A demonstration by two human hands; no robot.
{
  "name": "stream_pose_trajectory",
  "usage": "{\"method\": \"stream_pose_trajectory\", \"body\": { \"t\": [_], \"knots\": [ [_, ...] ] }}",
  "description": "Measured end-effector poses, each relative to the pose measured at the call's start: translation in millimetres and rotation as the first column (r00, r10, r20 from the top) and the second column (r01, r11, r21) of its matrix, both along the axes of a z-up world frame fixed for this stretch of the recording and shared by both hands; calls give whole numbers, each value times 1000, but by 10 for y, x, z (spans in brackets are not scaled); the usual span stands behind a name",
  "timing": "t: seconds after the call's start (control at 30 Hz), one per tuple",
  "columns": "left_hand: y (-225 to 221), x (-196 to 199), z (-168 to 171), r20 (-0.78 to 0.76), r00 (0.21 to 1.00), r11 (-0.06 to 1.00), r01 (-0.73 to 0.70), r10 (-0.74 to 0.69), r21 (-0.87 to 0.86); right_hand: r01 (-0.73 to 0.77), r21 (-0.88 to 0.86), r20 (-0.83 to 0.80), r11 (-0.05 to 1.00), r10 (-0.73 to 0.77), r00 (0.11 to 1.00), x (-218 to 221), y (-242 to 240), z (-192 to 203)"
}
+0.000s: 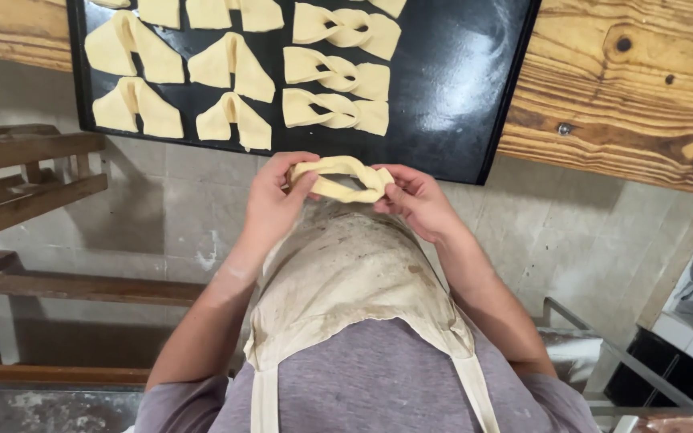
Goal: Shaping pre-cut dough pieces into pastries and arranging them on a baking tray
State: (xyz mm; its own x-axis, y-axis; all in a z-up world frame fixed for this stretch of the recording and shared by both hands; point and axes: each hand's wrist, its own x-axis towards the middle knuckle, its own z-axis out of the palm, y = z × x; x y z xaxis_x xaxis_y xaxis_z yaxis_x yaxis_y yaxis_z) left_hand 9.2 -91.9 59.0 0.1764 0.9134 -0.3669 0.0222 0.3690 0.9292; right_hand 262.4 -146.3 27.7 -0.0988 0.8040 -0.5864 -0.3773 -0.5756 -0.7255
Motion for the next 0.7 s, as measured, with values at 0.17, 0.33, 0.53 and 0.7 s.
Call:
{"method": "stream_pose_trajectory", "body": {
  "t": [0.17, 0.33, 0.53, 0.7],
  "knots": [
    [78, -127, -394, 29, 995, 990, -95, 99, -105, -15, 134, 597, 991, -69, 799, -20, 53, -453],
    [321, -155, -698, -305, 952, 986, 45, 6, 162, -86, 276, 693, 957, -136, 708, -267, 254, -329],
    [391, -230, -769, -759, 651, 774, 484, -6, 409, -372, 280, 920, 885, -136, 367, -224, 271, -417],
    [369, -315, -896, -803, 566, 526, 633, 188, 569, -509, 286, 958, 812, -258, 127, -238, 285, -236]
  ]
}}
